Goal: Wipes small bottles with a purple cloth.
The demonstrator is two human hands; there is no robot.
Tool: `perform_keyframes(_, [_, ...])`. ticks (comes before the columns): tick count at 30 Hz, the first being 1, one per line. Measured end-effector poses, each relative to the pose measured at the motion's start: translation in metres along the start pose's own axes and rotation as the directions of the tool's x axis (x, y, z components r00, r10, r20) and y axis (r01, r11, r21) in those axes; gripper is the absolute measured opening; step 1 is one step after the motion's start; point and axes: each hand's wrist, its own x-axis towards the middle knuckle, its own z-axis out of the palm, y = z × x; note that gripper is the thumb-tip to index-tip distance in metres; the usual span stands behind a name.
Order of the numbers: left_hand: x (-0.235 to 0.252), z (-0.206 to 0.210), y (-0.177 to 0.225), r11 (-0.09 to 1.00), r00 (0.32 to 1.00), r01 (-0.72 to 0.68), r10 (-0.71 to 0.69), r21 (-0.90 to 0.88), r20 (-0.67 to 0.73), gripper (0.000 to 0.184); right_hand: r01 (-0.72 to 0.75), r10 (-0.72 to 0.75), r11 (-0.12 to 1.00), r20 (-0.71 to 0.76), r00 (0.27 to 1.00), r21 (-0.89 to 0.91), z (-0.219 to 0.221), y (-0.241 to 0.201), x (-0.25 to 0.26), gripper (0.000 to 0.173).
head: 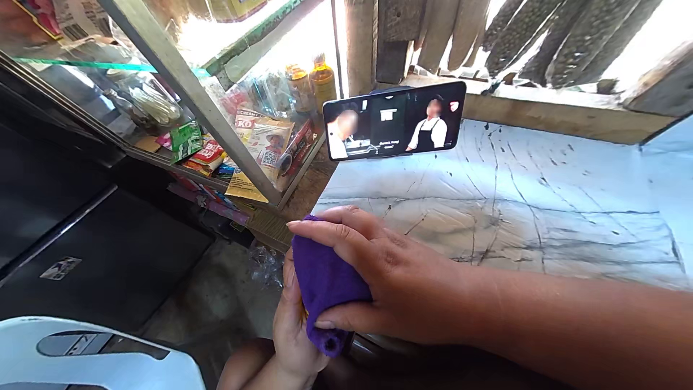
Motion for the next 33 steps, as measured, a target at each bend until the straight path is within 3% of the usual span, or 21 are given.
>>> perform_keyframes(7, [-0.007,-0.006,-0.004,0.969,0.999,-0.044,0.044,0.242,0.003,0.040,-0.001,0.003,0.999,-0.041,0.999,0.049,-0.003,0.000,0.003,0.060])
perform_keyframes(16, [-0.008,-0.008,-0.009,0.948,0.993,-0.093,0.066,0.303,0.100,0.040,-0.043,0.051,0.991,-0.061,0.997,0.129,-0.007,-0.001,0.004,0.039])
perform_keyframes(24, [-0.010,-0.006,-0.008,0.911,0.993,-0.080,0.040,0.404,0.108,0.044,-0.066,0.078,0.986,-0.075,0.994,0.153,-0.010,-0.002,0.005,0.034])
perform_keyframes(33, [-0.010,-0.007,-0.009,0.913,0.994,-0.075,0.036,0.401,0.105,0.044,-0.089,0.099,0.982,-0.053,0.994,0.166,-0.010,0.000,0.005,0.035])
